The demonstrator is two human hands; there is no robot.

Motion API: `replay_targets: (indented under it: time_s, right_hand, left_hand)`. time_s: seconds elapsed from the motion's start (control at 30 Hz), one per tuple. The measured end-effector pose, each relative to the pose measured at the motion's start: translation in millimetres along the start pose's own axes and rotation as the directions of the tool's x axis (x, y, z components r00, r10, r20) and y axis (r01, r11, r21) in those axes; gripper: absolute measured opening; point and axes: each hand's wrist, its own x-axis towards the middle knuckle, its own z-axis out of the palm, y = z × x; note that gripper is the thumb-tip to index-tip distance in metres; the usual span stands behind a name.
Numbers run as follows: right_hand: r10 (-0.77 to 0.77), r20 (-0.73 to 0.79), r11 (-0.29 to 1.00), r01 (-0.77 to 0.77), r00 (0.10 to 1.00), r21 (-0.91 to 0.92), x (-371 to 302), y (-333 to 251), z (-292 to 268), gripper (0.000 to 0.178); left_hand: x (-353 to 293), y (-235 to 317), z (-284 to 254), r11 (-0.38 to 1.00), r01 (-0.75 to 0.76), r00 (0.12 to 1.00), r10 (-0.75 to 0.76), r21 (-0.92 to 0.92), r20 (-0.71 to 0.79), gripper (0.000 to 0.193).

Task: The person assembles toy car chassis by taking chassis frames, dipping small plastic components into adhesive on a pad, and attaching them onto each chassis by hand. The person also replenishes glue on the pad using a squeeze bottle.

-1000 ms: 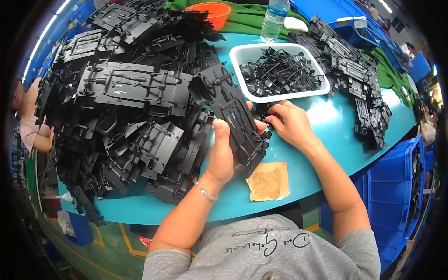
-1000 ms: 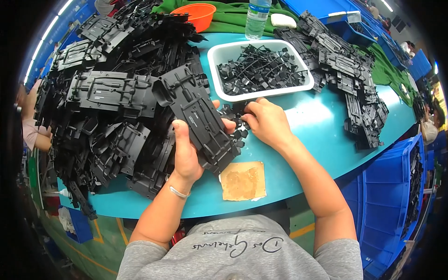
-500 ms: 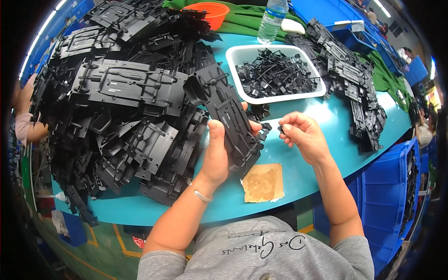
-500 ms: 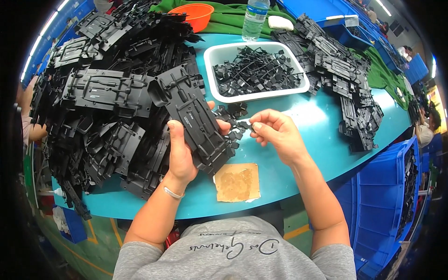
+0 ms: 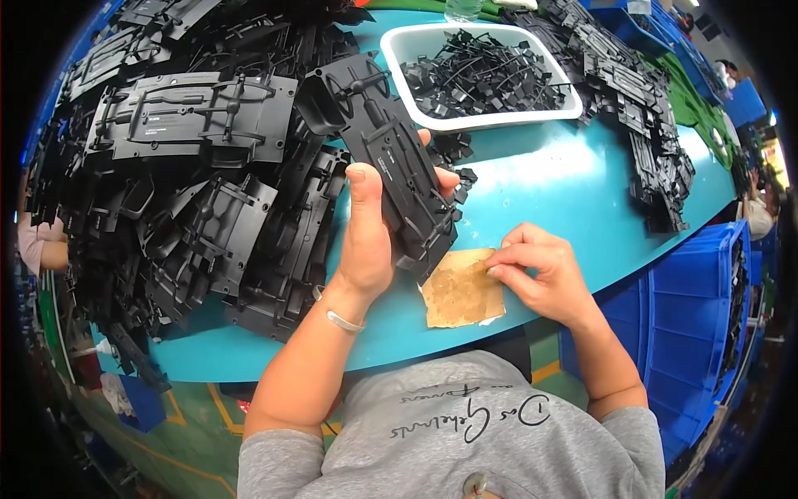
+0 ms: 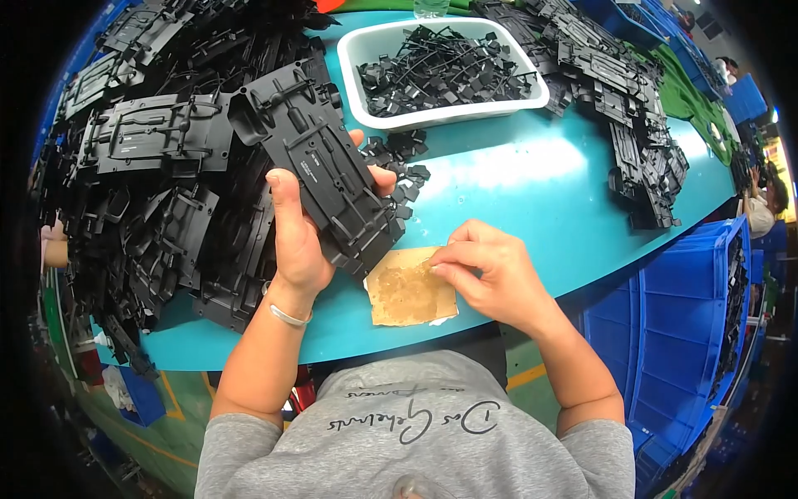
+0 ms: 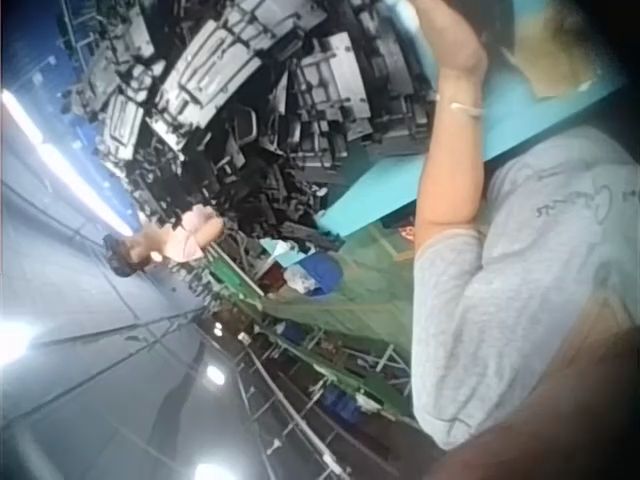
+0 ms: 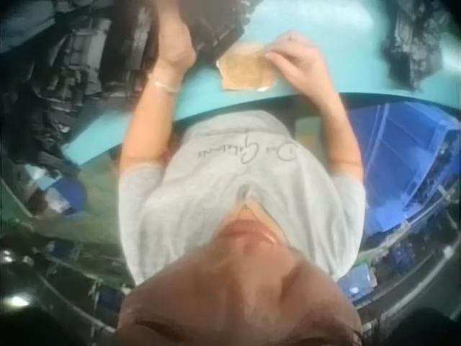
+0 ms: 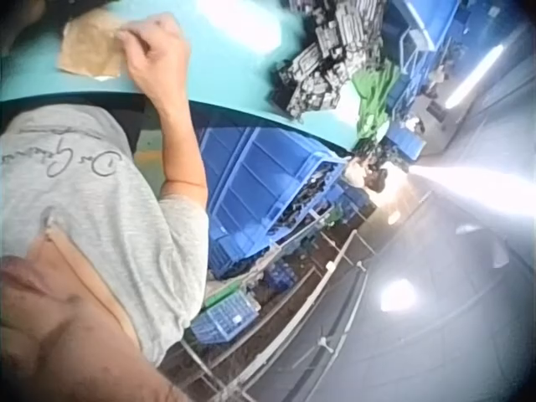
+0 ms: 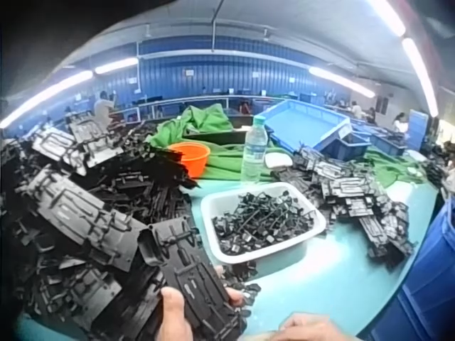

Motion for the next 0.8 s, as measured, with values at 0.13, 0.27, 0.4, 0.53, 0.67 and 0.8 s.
replay_targets:
  time_s: [0.13, 0.27, 0.4, 0.53, 0.67, 0.8]
  right_hand:
    - [-0.226, -0.046, 0.935, 0.203, 0.973, -0.292, 2, 4, 9, 0.011]
    - [-0.303, 0.003, 0.838, 0.268, 0.953, -0.475, 0, -2, 14, 0.011]
    - [-0.292, 0.041, 0.842, 0.277, 0.956, -0.463, 1, -3, 14, 0.012]
    - [-0.25, -0.038, 0.902, 0.218, 0.968, -0.373, 0, 2, 15, 0.013]
    - [-0.265, -0.048, 0.876, 0.22, 0.963, -0.43, -1, 1, 13, 0.014]
    - [-0.231, -0.067, 0.898, 0.186, 0.971, -0.4, -1, 2, 11, 0.013]
  left_hand:
    - [-1, 0, -1, 1.0, -0.003, 1.0, 0.003, -0.01, -0.001, 0.087]
    - [-2, -2, -4, 0.999, -0.026, 1.0, 0.026, 0.027, -0.006, 0.089]
    - [-2, -2, -4, 0.999, -0.03, 1.0, 0.03, 0.031, 0.005, 0.088]
    - [-2, -1, -2, 1.0, -0.018, 1.0, 0.018, 0.008, 0.001, 0.088]
    - [-1, -1, -2, 1.0, -0.013, 1.0, 0.013, 0.0, 0.0, 0.089]
    - [-1, -3, -3, 1.0, -0.013, 1.0, 0.013, -0.003, 0.009, 0.089]
